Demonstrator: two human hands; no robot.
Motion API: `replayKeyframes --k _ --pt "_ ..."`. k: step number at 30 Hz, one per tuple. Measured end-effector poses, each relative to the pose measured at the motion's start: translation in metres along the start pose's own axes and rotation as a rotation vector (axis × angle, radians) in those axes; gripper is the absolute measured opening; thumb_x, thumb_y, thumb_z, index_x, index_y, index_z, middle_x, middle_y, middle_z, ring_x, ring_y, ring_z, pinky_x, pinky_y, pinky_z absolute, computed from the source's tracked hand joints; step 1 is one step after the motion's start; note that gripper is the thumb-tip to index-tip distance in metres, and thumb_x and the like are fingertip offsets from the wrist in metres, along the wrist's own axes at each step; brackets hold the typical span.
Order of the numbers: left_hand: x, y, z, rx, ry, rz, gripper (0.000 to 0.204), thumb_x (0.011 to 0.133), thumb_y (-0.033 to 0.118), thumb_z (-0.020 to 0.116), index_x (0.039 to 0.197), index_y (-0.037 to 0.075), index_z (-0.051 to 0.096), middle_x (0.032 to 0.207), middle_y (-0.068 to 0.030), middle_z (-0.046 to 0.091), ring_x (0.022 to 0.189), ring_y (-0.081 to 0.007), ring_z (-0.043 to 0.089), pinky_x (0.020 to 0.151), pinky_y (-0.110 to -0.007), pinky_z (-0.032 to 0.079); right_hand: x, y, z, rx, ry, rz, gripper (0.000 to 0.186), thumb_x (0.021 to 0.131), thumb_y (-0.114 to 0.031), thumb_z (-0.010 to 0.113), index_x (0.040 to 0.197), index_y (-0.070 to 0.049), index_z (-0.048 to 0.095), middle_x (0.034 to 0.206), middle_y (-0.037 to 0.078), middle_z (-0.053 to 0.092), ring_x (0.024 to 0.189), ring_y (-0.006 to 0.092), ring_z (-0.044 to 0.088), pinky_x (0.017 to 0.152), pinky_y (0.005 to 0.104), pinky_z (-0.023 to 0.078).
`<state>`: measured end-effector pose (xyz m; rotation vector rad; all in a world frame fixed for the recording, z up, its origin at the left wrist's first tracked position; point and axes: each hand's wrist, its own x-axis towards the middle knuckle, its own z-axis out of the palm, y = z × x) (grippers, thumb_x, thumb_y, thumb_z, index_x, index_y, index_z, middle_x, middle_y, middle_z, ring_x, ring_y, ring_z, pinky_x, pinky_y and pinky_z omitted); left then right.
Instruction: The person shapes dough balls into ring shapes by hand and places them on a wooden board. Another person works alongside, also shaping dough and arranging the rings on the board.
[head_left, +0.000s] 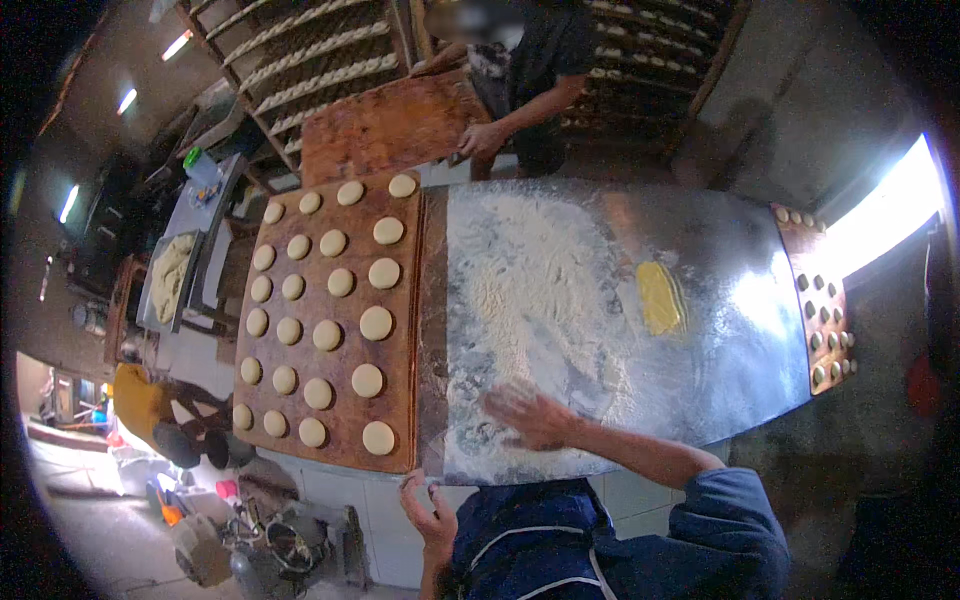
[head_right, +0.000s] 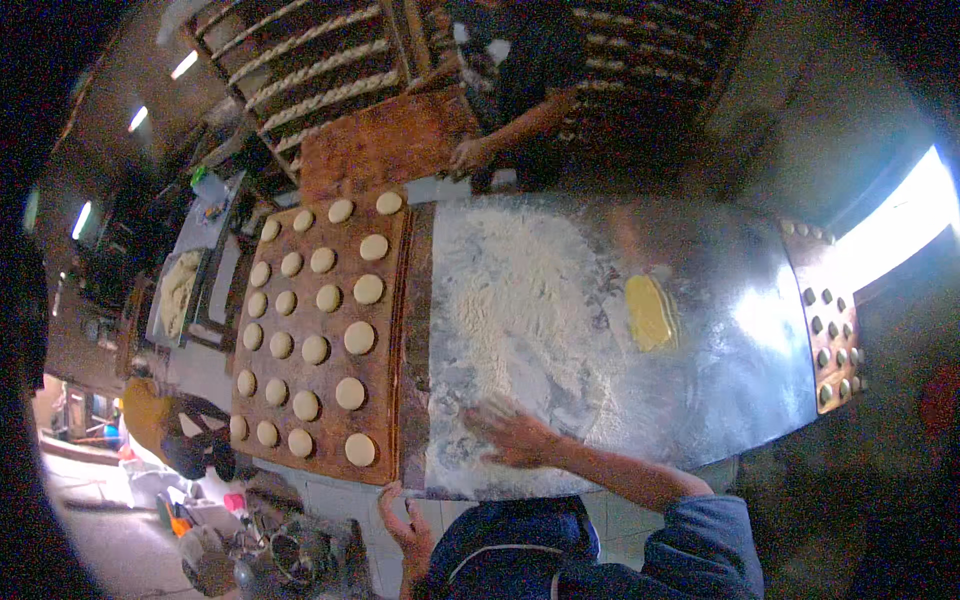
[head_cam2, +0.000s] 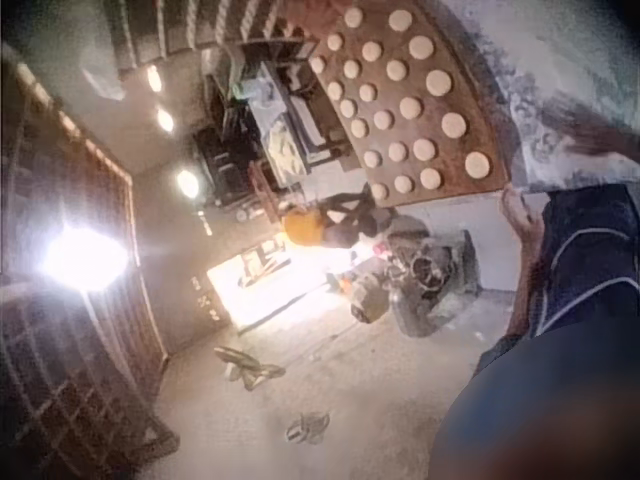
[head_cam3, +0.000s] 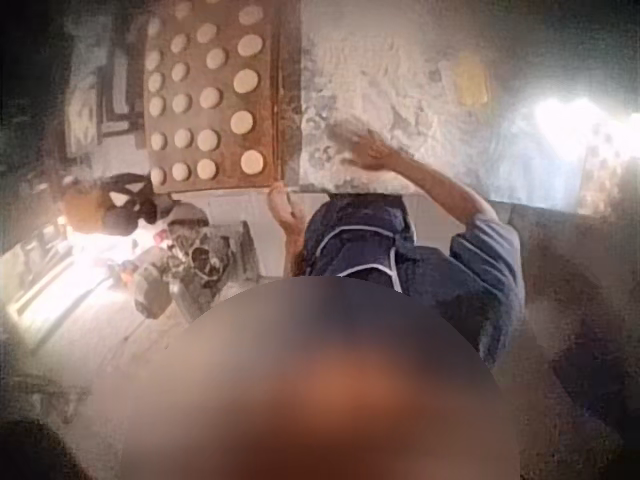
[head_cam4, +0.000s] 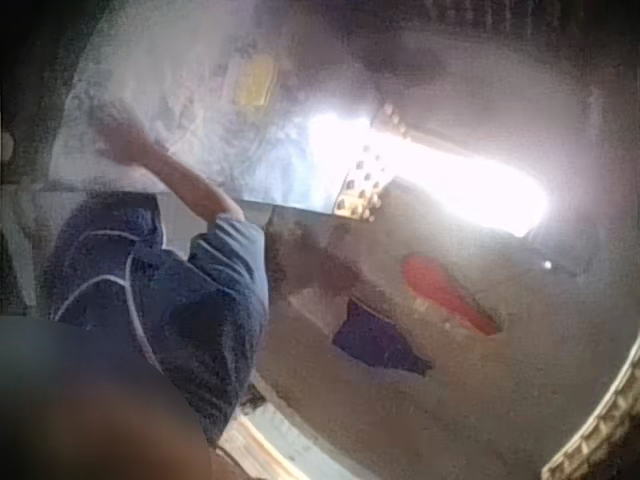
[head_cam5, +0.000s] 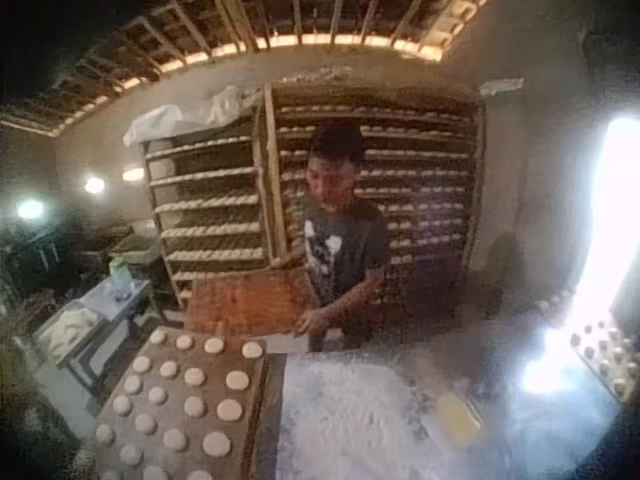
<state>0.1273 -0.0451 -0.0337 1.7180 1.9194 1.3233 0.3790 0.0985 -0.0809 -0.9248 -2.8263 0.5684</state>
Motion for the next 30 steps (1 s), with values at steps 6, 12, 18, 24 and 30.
replayKeyframes --k 6,12,18,24,30 --pt "0.020 0.023 0.011 -0.052 -0.016 0.014 0.027 0.086 0.003 0.053 0.112 -0.003 0.056 0.117 -0.0226 0.056 0.105 -0.0380 0.054 0.093 -0.045 0.041 0.079 0.046 -0.106 -0.235 0.172 0.549 0.067 0.094 -0.048 0.048 0.147 -0.010 0.032 0.156 0.013 0.024 0.144 0.0341 0.019 0.112 0.0612 0.016" --pt "0.147 0.082 0.100 -0.528 -0.234 0.146 0.052 0.088 0.011 0.051 0.138 0.001 0.041 0.145 -0.0221 0.037 0.140 -0.0401 0.025 0.115 -0.048 0.017 0.132 -0.015 -0.092 1.194 0.595 0.466 0.057 0.099 -0.040 0.042 0.144 -0.007 0.031 0.147 0.017 0.028 0.138 0.0326 0.023 0.112 0.0453 0.020" --pt "0.226 -0.013 0.055 -0.068 -0.047 0.163 0.043 0.093 0.018 0.050 0.131 0.001 0.045 0.131 -0.0215 0.047 0.121 -0.0395 0.041 0.103 -0.048 0.030 0.174 -0.079 -0.101 0.787 0.373 0.194 0.039 0.095 -0.023 0.047 0.127 -0.001 0.045 0.122 0.018 0.048 0.118 0.0316 0.044 0.099 0.0432 0.035" --pt "0.190 -0.112 -0.077 0.642 -0.240 -0.069 0.028 0.091 0.018 0.055 0.116 0.004 0.056 0.108 -0.0154 0.060 0.097 -0.0330 0.059 0.084 -0.042 0.048 0.189 -0.166 -0.049 0.071 0.314 0.155 0.035 0.081 -0.014 0.055 0.112 0.003 0.057 0.107 0.022 0.060 0.106 0.0337 0.057 0.090 0.0466 0.045" --pt "0.173 -0.129 -0.121 0.456 -0.427 -0.274 0.043 0.090 0.012 0.058 0.130 0.000 0.047 0.126 -0.0245 0.053 0.120 -0.0445 0.046 0.096 -0.050 0.042 0.186 -0.185 0.022 -0.104 0.390 0.369 0.042 0.077 -0.019 0.058 0.112 0.005 0.056 0.105 0.017 0.061 0.116 0.0296 0.049 0.087 0.0482 0.044"
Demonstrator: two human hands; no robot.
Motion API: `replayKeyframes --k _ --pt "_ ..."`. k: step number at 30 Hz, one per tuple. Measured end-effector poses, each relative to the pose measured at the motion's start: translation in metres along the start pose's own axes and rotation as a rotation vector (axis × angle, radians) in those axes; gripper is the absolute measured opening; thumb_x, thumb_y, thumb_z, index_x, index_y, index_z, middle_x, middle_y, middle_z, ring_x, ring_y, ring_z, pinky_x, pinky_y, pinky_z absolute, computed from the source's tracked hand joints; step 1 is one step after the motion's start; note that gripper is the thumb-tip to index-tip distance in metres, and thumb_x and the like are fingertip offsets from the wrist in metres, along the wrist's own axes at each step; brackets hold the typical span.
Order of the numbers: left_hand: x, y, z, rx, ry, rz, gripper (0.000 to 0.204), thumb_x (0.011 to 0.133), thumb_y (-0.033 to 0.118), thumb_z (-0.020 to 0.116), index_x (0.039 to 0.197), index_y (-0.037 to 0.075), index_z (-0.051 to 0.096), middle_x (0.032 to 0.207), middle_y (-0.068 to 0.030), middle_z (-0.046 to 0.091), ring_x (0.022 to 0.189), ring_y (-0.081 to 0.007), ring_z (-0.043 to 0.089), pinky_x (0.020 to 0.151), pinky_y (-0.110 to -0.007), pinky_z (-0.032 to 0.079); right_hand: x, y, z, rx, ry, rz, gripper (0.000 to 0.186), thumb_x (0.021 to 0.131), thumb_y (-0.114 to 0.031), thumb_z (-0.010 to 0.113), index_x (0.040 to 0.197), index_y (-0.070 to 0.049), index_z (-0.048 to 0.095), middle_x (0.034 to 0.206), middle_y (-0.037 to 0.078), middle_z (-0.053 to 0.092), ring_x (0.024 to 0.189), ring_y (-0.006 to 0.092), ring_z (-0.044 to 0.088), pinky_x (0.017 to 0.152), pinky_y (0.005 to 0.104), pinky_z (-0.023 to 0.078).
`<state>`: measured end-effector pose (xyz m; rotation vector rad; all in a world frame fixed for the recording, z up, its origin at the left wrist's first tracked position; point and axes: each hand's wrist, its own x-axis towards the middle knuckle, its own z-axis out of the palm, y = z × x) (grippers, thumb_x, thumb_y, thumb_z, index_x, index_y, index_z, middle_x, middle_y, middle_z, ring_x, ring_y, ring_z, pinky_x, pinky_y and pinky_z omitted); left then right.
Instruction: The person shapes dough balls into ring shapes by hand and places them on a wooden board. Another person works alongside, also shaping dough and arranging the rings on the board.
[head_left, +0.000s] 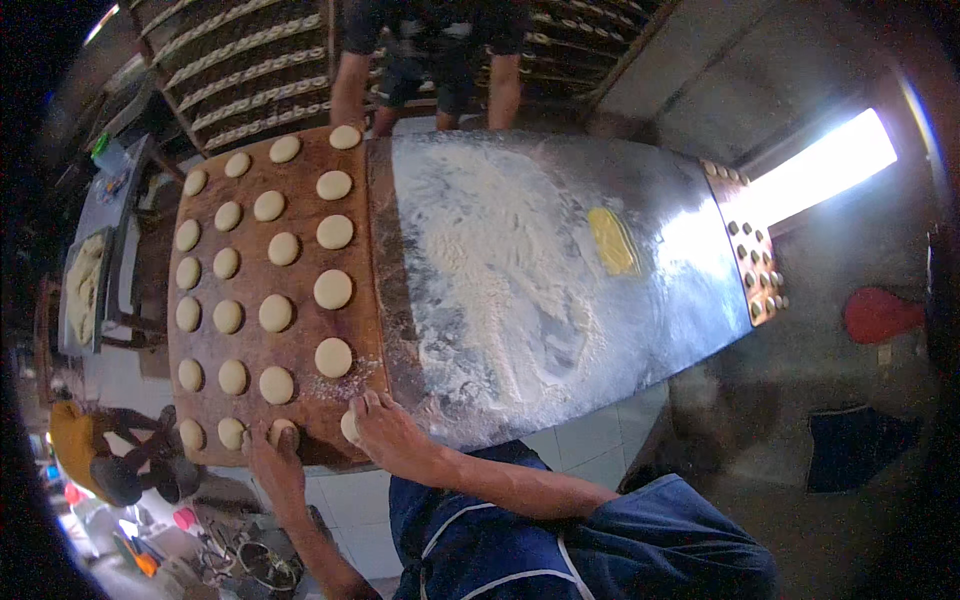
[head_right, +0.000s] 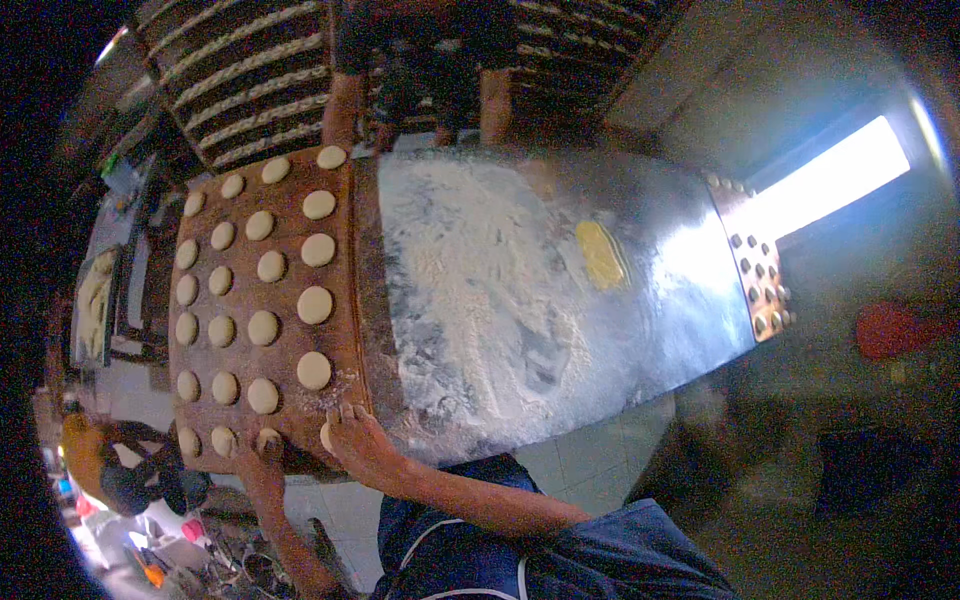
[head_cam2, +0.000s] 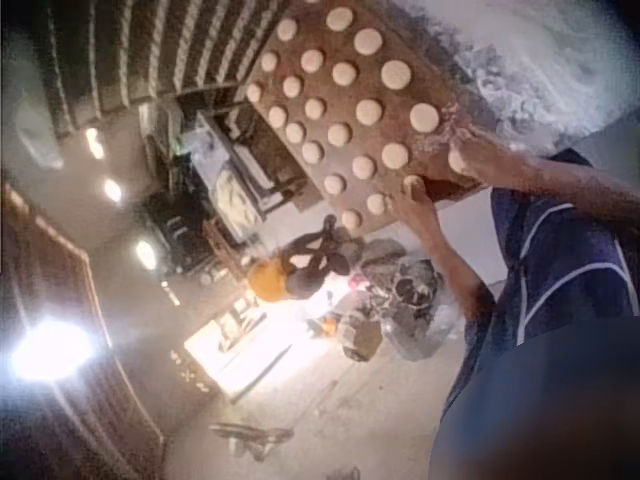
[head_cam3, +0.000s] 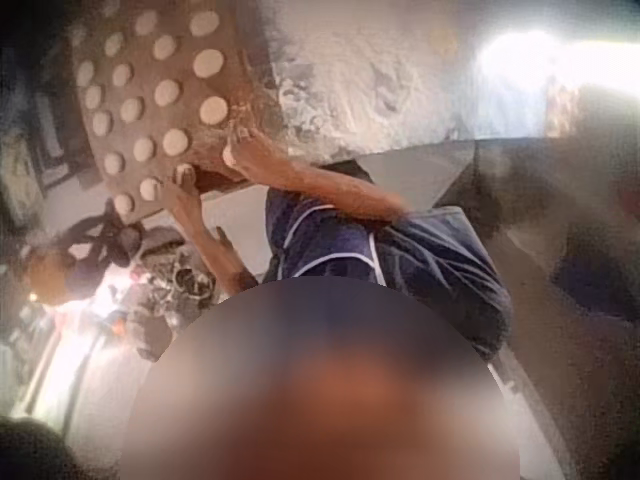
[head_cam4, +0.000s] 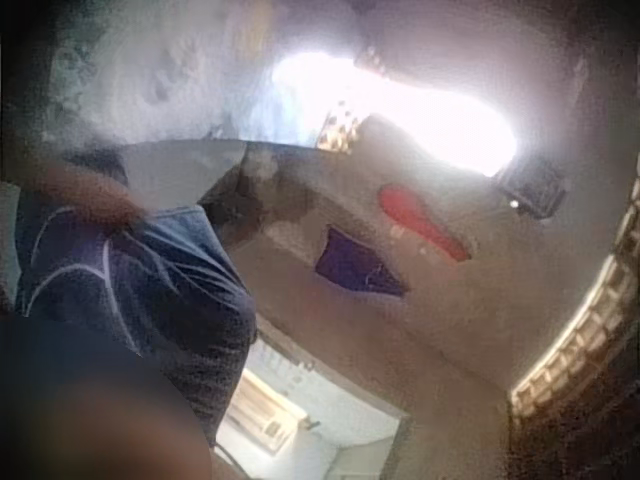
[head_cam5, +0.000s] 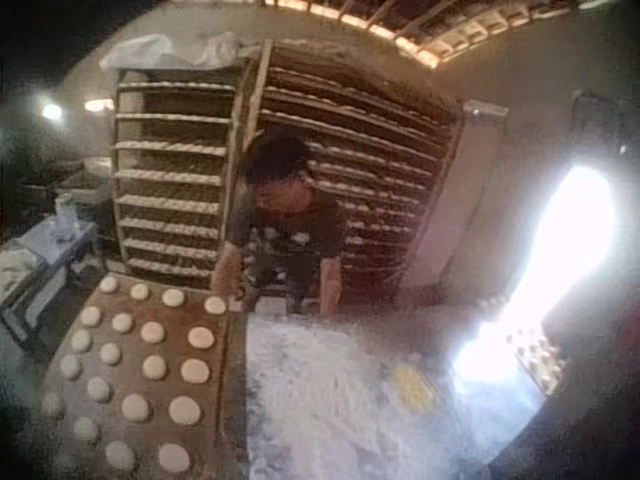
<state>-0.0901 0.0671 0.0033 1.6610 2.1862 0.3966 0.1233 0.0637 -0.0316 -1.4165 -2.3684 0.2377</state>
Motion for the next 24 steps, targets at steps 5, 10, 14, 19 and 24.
replayKeyframes --k 5,10,14,19,24 --pt "-0.016 0.041 -0.021 -0.093 -0.022 -0.007 0.048 0.084 0.014 0.069 0.125 -0.001 0.049 0.121 -0.0213 0.054 0.115 -0.0401 0.050 0.094 -0.047 0.043 0.007 0.011 -0.049 0.683 -0.415 0.046 0.035 0.081 -0.015 0.064 0.114 -0.004 0.060 0.101 0.016 0.062 0.105 0.0330 0.057 0.086 0.0420 0.046" --pt "-0.034 0.120 0.016 -0.379 -0.159 0.318 0.040 0.079 0.013 0.074 0.112 0.000 0.057 0.110 -0.0166 0.059 0.105 -0.0327 0.057 0.089 -0.041 0.046 -0.072 0.094 -0.102 0.900 -0.264 0.480 0.031 0.078 -0.012 0.070 0.109 -0.010 0.068 0.102 0.016 0.068 0.096 0.0314 0.065 0.081 0.0392 0.051" --pt "-0.047 0.208 0.103 -0.511 -0.371 0.439 0.032 0.079 0.011 0.072 0.107 0.003 0.061 0.102 -0.0177 0.062 0.099 -0.0352 0.060 0.085 -0.041 0.048 -0.147 0.211 -0.116 0.418 -0.185 0.426 0.020 0.074 -0.010 0.068 0.094 -0.007 0.068 0.094 0.016 0.065 0.091 0.0342 0.062 0.080 0.0429 0.049" --pt "-0.050 0.276 0.158 -0.303 -0.072 0.691 0.031 0.083 0.010 0.067 0.113 0.002 0.059 0.102 -0.0190 0.061 0.096 -0.0380 0.060 0.082 -0.043 0.049 -0.132 0.294 -0.083 0.158 0.181 0.329 0.018 0.069 -0.013 0.070 0.081 -0.003 0.062 0.086 0.016 0.062 0.089 0.0379 0.058 0.083 0.0452 0.046" --pt "-0.053 0.311 0.173 -0.713 -0.289 0.294 0.035 0.090 0.013 0.063 0.120 -0.003 0.054 0.109 -0.0174 0.062 0.098 -0.0286 0.062 0.084 -0.039 0.051 -0.086 0.294 -0.130 0.703 0.074 0.617 0.025 0.074 -0.011 0.073 0.095 -0.001 0.066 0.090 0.011 0.068 0.087 0.0229 0.064 0.081 0.0344 0.050"
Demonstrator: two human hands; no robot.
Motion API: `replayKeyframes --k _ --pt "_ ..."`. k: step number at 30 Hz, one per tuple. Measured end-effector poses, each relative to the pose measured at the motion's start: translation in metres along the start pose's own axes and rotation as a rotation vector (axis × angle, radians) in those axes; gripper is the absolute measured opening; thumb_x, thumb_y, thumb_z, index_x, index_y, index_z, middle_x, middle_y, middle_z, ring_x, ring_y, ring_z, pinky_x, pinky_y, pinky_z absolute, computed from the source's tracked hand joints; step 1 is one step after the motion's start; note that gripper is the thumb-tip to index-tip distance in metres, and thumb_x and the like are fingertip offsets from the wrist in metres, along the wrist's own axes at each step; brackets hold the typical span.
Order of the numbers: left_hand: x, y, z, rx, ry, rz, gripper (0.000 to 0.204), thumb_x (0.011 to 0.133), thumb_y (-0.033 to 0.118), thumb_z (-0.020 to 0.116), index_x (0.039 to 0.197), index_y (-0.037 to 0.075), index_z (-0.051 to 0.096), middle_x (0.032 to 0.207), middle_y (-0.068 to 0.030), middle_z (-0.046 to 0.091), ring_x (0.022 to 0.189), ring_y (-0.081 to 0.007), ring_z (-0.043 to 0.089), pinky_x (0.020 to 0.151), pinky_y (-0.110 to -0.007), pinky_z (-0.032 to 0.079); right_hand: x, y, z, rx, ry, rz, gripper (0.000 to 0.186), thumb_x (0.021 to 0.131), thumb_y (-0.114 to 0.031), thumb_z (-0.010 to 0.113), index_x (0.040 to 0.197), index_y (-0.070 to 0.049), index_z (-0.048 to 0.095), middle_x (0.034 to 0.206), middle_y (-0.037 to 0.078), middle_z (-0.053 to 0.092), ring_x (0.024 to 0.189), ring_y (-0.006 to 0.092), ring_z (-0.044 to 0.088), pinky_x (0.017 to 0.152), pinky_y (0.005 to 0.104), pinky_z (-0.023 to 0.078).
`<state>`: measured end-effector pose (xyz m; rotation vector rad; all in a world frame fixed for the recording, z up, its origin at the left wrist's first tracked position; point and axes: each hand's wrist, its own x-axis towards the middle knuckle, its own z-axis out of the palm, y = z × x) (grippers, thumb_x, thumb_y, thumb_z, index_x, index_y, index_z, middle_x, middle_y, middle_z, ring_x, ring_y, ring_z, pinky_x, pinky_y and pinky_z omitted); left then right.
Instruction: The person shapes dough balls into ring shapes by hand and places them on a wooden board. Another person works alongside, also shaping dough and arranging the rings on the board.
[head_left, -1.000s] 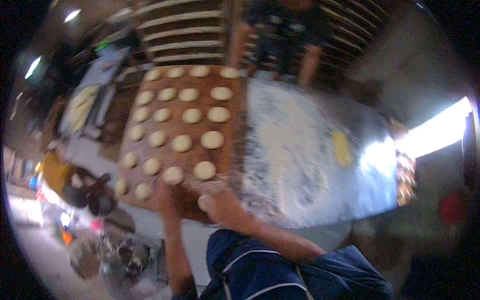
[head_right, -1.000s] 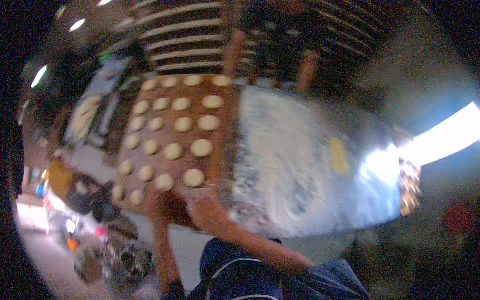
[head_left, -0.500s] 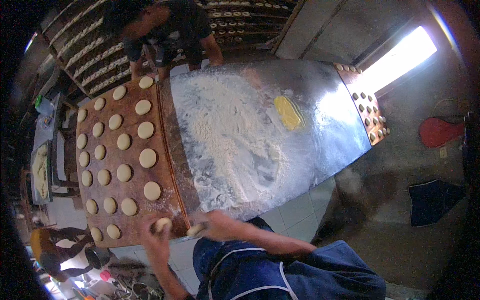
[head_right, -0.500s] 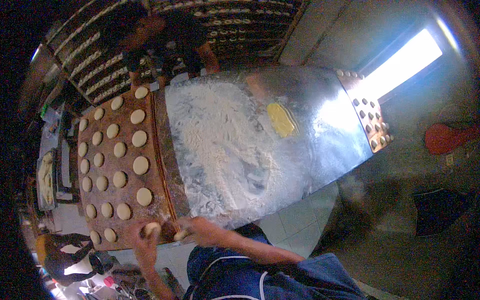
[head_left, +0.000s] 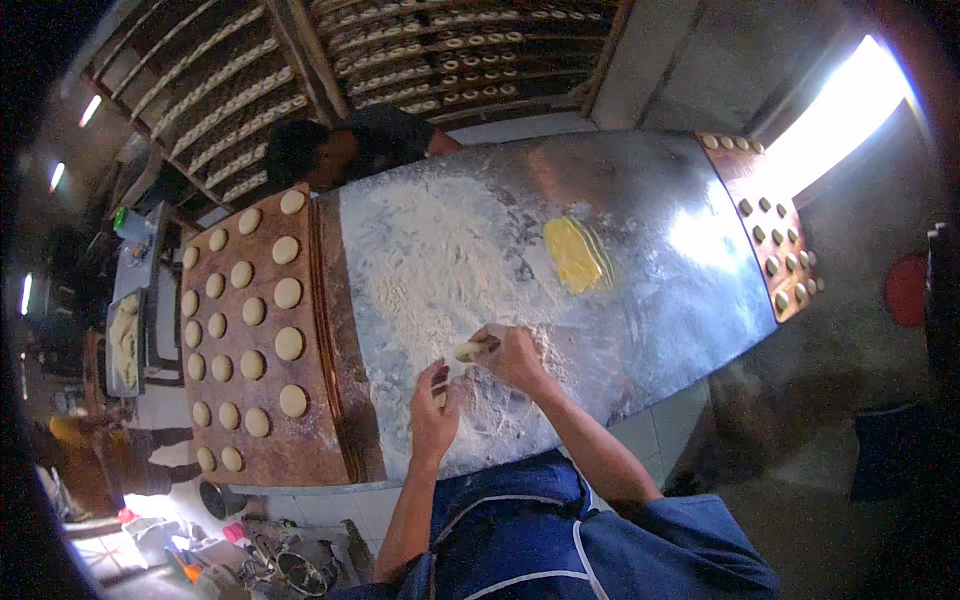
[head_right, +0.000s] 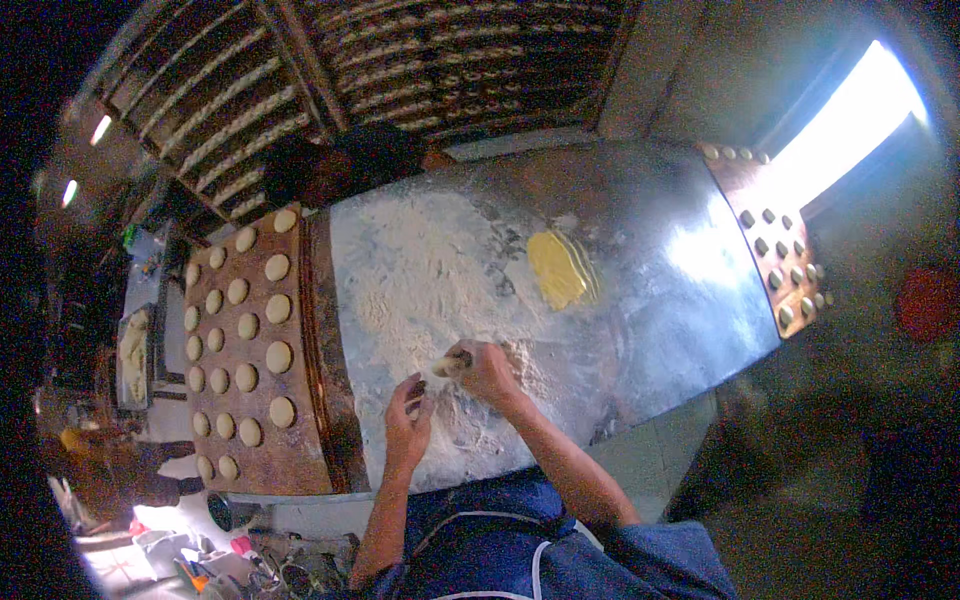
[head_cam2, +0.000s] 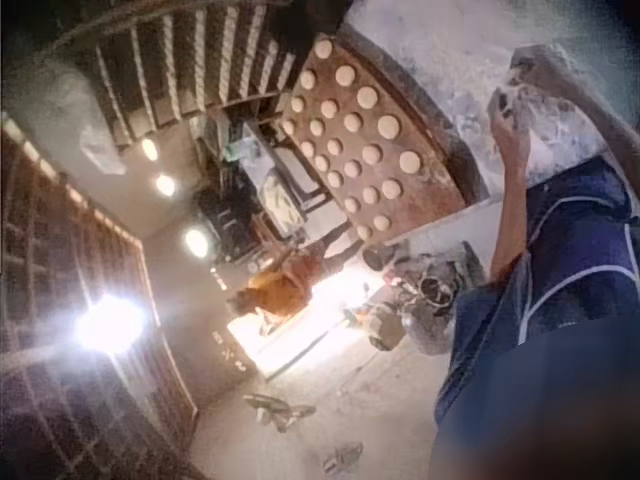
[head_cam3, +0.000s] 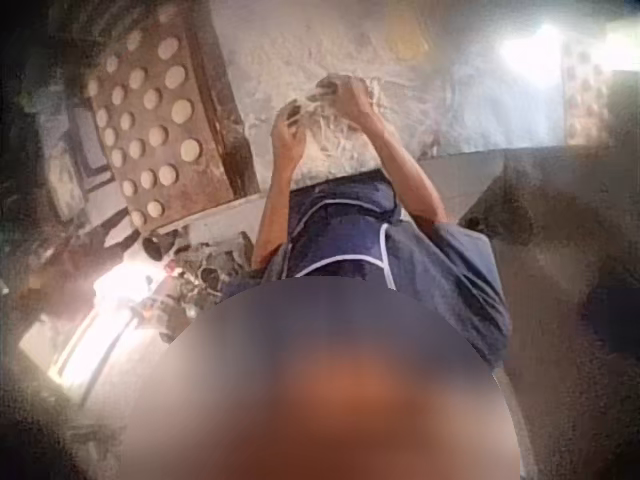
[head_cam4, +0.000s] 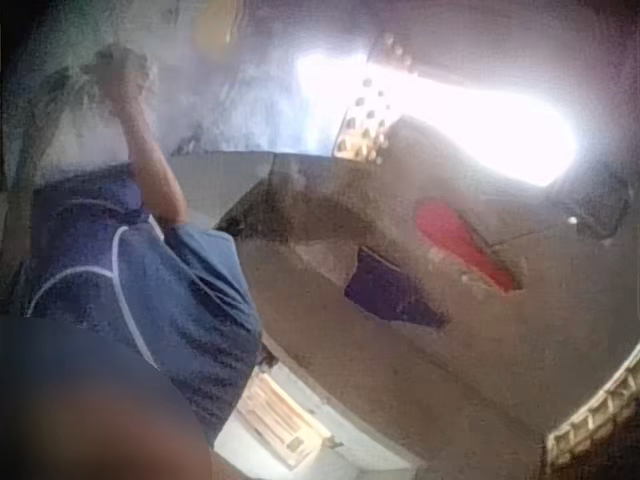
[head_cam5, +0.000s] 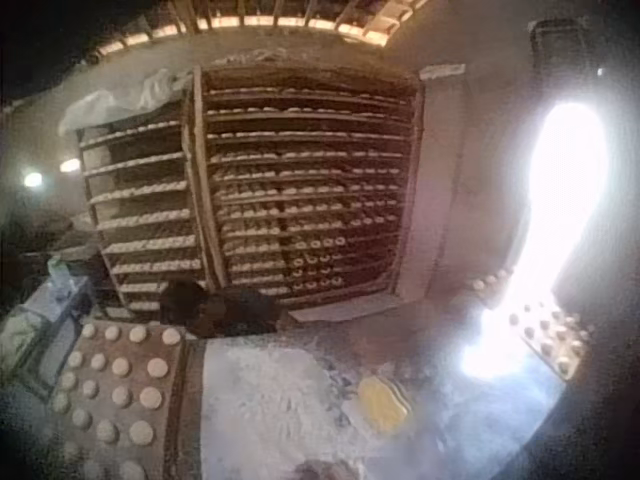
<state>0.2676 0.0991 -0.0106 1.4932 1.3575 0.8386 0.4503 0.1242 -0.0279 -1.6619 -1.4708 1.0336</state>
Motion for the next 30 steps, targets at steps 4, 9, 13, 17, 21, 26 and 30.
replayKeyframes --k 4,9,13,17,21,26,30 --pt "0.013 -0.003 0.027 -0.430 0.033 -0.160 0.031 0.093 0.010 0.061 0.119 -0.005 0.055 0.108 -0.0144 0.064 0.098 -0.0204 0.063 0.082 -0.032 0.053 -0.014 -0.009 -0.005 0.514 -0.019 0.050 0.030 0.078 -0.008 0.073 0.105 0.002 0.066 0.095 0.007 0.069 0.085 0.0117 0.063 0.077 0.0261 0.051" --pt "0.008 0.006 0.039 -0.766 0.036 -0.148 0.022 0.094 0.009 0.059 0.112 -0.003 0.059 0.105 -0.0103 0.065 0.094 -0.0182 0.063 0.083 -0.032 0.052 -0.022 -0.020 -0.025 0.517 -0.094 0.072 0.027 0.077 -0.006 0.074 0.100 0.003 0.064 0.092 0.008 0.069 0.085 0.0130 0.063 0.076 0.0282 0.052" --pt "0.005 0.014 0.037 -0.547 0.028 -0.130 0.020 0.094 0.009 0.059 0.110 -0.003 0.060 0.103 -0.0102 0.065 0.092 -0.0173 0.063 0.081 -0.032 0.053 -0.023 -0.020 -0.032 0.456 -0.128 0.073 0.033 0.075 -0.002 0.074 0.105 0.001 0.061 0.093 0.008 0.068 0.086 0.0137 0.063 0.077 0.0290 0.053" --pt "0.003 0.025 0.031 -0.370 0.003 -0.133 0.020 0.094 0.006 0.057 0.111 -0.004 0.057 0.098 -0.0128 0.066 0.086 -0.0176 0.064 0.075 -0.029 0.054 -0.024 -0.025 -0.036 0.430 -0.142 -0.005 0.048 0.075 0.001 0.072 0.119 -0.003 0.052 0.096 0.008 0.066 0.086 0.0153 0.064 0.077 0.0301 0.053" --pt "0.001 0.029 0.033 -0.568 0.059 -0.018 0.029 0.094 0.003 0.055 0.121 0.001 0.046 0.103 -0.0130 0.064 0.093 -0.0179 0.063 0.076 -0.029 0.055 -0.024 -0.041 -0.047 0.432 -0.345 0.005 0.056 0.076 0.003 0.067 0.126 -0.005 0.045 0.101 0.010 0.065 0.090 0.0195 0.064 0.080 0.0322 0.052" --pt "-0.003 0.021 0.029 -1.072 -0.074 -0.205 0.033 0.093 0.000 0.055 0.122 0.007 0.041 0.102 -0.0100 0.062 0.094 -0.0170 0.060 0.078 -0.031 0.054 -0.021 -0.034 -0.051 0.820 -0.642 0.044 0.051 0.081 -0.007 0.063 0.128 -0.005 0.044 0.101 0.011 0.063 0.089 0.0219 0.063 0.079 0.0338 0.051" --pt "-0.019 0.007 0.030 -0.807 -0.024 -0.094 0.041 0.081 0.001 0.060 0.117 0.011 0.043 0.100 -0.0086 0.065 0.080 -0.0203 0.064 0.069 -0.030 0.054 -0.017 -0.016 -0.035 0.971 -0.530 0.318 0.036 0.093 -0.026 0.052 0.121 -0.003 0.050 0.096 0.011 0.062 0.085 0.0208 0.062 0.075 0.0318 0.051"
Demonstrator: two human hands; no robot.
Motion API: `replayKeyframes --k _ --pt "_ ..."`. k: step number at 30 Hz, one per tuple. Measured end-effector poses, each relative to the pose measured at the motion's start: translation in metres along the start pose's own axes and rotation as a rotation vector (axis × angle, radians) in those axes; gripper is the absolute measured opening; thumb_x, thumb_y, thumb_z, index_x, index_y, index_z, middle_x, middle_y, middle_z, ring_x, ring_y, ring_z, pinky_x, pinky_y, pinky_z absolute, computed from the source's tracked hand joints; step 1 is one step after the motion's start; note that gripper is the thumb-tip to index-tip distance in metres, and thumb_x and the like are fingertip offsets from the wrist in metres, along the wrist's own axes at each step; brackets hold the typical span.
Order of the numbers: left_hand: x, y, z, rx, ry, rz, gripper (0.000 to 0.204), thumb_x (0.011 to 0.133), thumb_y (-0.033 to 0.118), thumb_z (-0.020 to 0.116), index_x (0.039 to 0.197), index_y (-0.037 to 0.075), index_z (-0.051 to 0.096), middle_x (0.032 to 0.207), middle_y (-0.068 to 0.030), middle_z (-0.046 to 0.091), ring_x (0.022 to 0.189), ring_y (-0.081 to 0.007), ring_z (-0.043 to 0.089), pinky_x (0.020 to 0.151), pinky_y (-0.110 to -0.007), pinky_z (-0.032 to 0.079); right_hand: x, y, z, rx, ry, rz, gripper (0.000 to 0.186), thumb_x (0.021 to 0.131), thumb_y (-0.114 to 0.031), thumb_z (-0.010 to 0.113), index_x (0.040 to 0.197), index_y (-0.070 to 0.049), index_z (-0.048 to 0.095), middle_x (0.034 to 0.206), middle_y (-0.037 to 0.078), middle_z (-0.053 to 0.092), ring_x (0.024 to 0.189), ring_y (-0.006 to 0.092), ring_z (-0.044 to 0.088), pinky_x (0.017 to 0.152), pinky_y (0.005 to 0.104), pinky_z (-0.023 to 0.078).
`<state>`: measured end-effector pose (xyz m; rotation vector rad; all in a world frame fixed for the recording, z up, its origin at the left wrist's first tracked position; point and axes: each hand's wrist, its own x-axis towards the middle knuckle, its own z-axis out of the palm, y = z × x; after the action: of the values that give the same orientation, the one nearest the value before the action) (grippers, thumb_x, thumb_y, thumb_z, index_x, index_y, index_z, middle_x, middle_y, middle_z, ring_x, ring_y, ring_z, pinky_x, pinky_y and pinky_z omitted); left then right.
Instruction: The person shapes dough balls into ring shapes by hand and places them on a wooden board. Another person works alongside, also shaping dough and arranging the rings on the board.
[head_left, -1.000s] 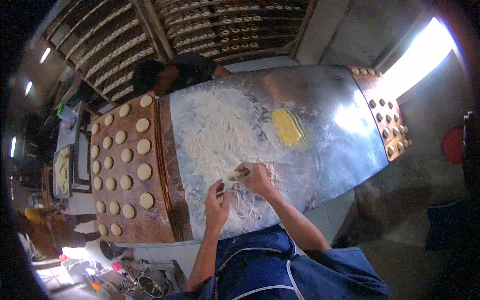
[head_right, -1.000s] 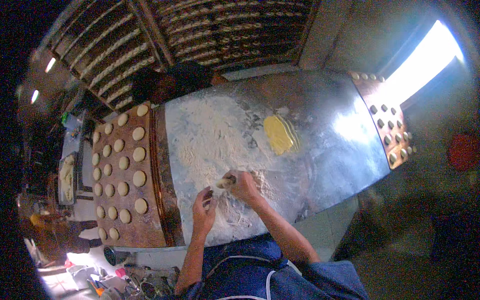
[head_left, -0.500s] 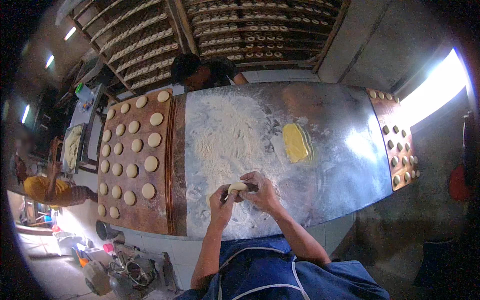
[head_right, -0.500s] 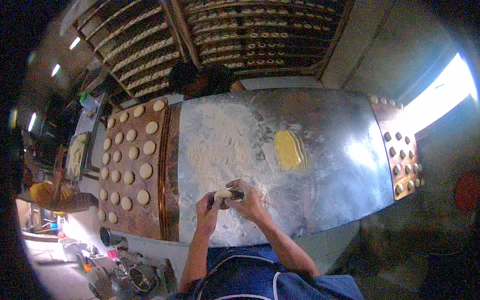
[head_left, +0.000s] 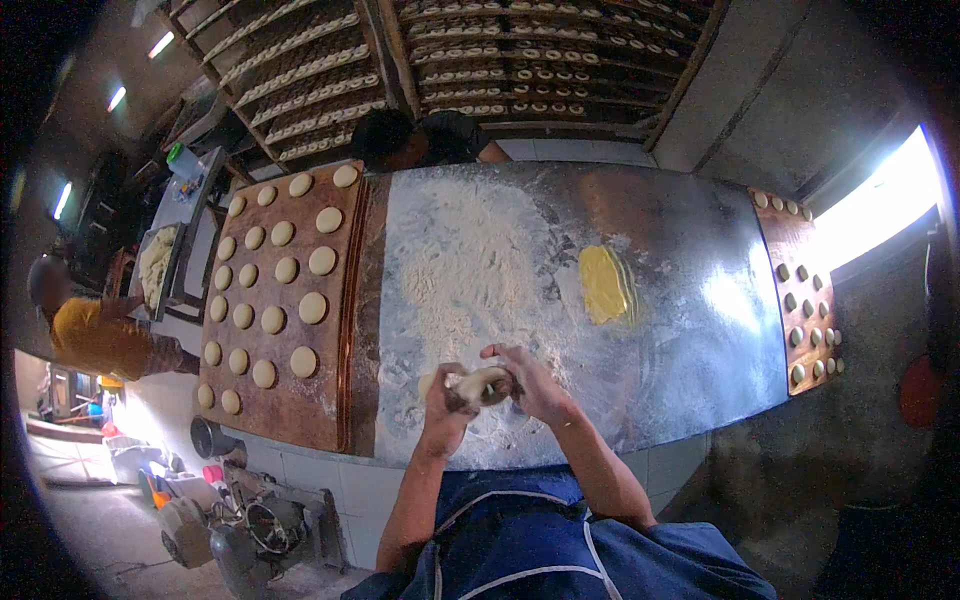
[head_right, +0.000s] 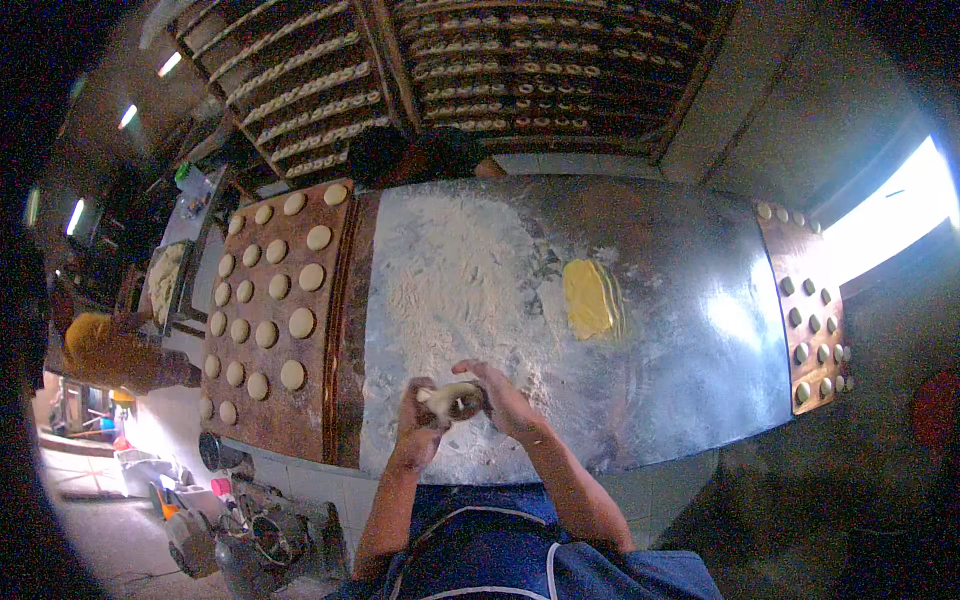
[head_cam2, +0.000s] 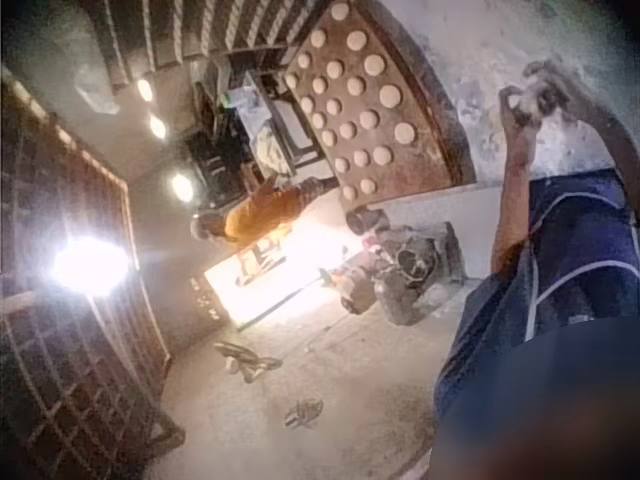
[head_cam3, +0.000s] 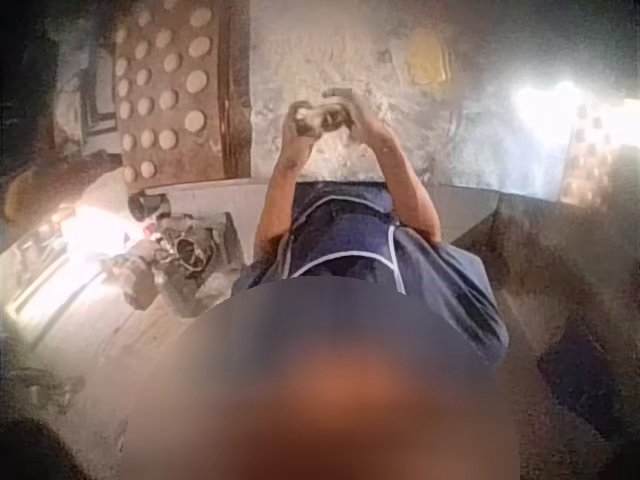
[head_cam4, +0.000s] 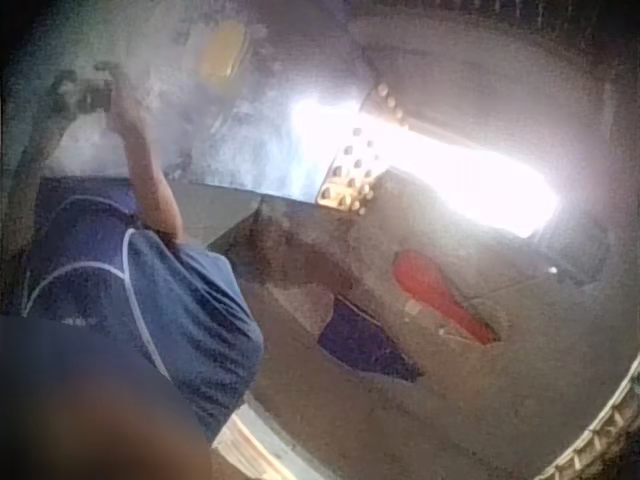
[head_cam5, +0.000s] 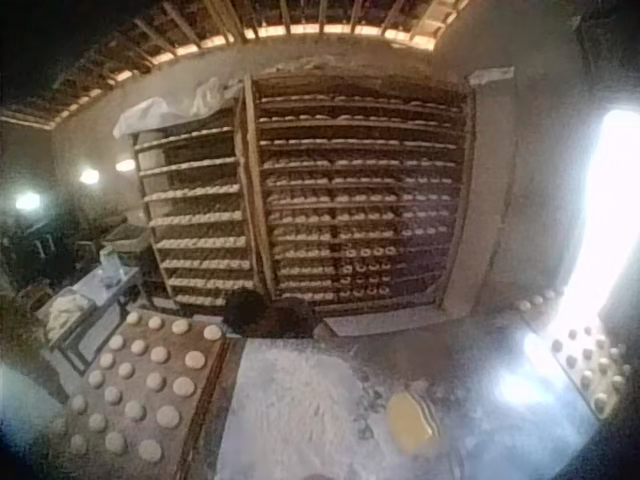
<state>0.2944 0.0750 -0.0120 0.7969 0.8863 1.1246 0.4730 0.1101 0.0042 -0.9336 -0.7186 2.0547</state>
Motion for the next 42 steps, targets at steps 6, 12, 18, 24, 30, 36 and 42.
replayKeyframes --k 6,12,18,24,30,36,42 --pt "0.008 -0.007 0.004 -0.115 0.176 0.076 0.024 0.090 0.025 0.048 0.103 0.010 0.035 0.084 -0.0053 0.052 0.072 -0.0132 0.052 0.064 -0.027 0.042 0.007 0.046 0.007 -0.148 0.116 -0.350 0.041 0.099 -0.036 0.042 0.111 0.001 0.054 0.075 0.010 0.058 0.065 0.0233 0.056 0.057 0.0387 0.046" --pt "0.003 -0.012 0.004 -0.001 0.268 0.101 0.023 0.099 0.031 0.044 0.090 0.011 0.035 0.074 0.0024 0.040 0.071 -0.0100 0.047 0.060 -0.029 0.043 0.012 0.067 0.022 -1.143 0.184 -0.662 0.046 0.087 -0.009 0.057 0.131 0.004 0.047 0.074 0.024 0.059 0.061 0.0378 0.057 0.054 0.0449 0.045" --pt "0.003 0.017 -0.015 0.396 0.277 0.018 0.038 0.098 0.047 0.041 0.079 0.015 0.040 0.069 0.0038 0.038 0.065 -0.0121 0.046 0.057 -0.029 0.039 0.011 0.072 0.052 -0.902 0.320 -0.330 0.042 0.097 -0.032 0.045 0.102 0.005 0.062 0.072 0.028 0.059 0.062 0.0400 0.057 0.062 0.0459 0.047" --pt "-0.006 0.006 -0.053 -0.023 0.295 0.032 0.047 0.097 0.053 0.037 0.074 0.012 0.040 0.067 0.0025 0.035 0.060 -0.0118 0.042 0.052 -0.032 0.038 0.014 0.063 0.106 -0.668 0.373 -0.124 0.069 0.100 -0.050 0.034 0.087 0.010 0.064 0.074 0.029 0.062 0.071 0.0364 0.060 0.070 0.0423 0.047" --pt "-0.018 -0.021 -0.110 -0.168 0.161 0.190 0.055 0.095 0.058 0.035 0.073 0.009 0.042 0.064 -0.0045 0.037 0.055 -0.0157 0.041 0.050 -0.035 0.038 0.028 0.102 0.130 -0.779 0.312 -0.332 0.051 0.100 -0.039 0.043 0.110 0.008 0.058 0.084 0.022 0.061 0.075 0.0331 0.059 0.071 0.0426 0.047" --pt "-0.045 0.050 -0.133 0.712 0.225 0.342 0.050 0.097 0.056 0.034 0.076 0.011 0.043 0.065 -0.0014 0.040 0.057 -0.0157 0.043 0.048 -0.033 0.036 0.033 0.126 0.156 -0.959 0.270 -0.461 0.064 0.099 -0.052 0.038 0.093 0.009 0.058 0.084 0.017 0.061 0.077 0.0226 0.058 0.072 0.0373 0.046" --pt "-0.064 0.081 -0.147 0.316 0.210 0.357 0.038 0.095 0.042 0.045 0.079 0.008 0.045 0.061 -0.0050 0.041 0.056 -0.0198 0.049 0.050 -0.036 0.038 0.061 0.164 0.133 -1.052 -0.059 -0.706 0.048 0.086 -0.007 0.052 0.131 0.003 0.039 0.096 0.020 0.055 0.079 0.0301 0.055 0.068 0.0417 0.048"
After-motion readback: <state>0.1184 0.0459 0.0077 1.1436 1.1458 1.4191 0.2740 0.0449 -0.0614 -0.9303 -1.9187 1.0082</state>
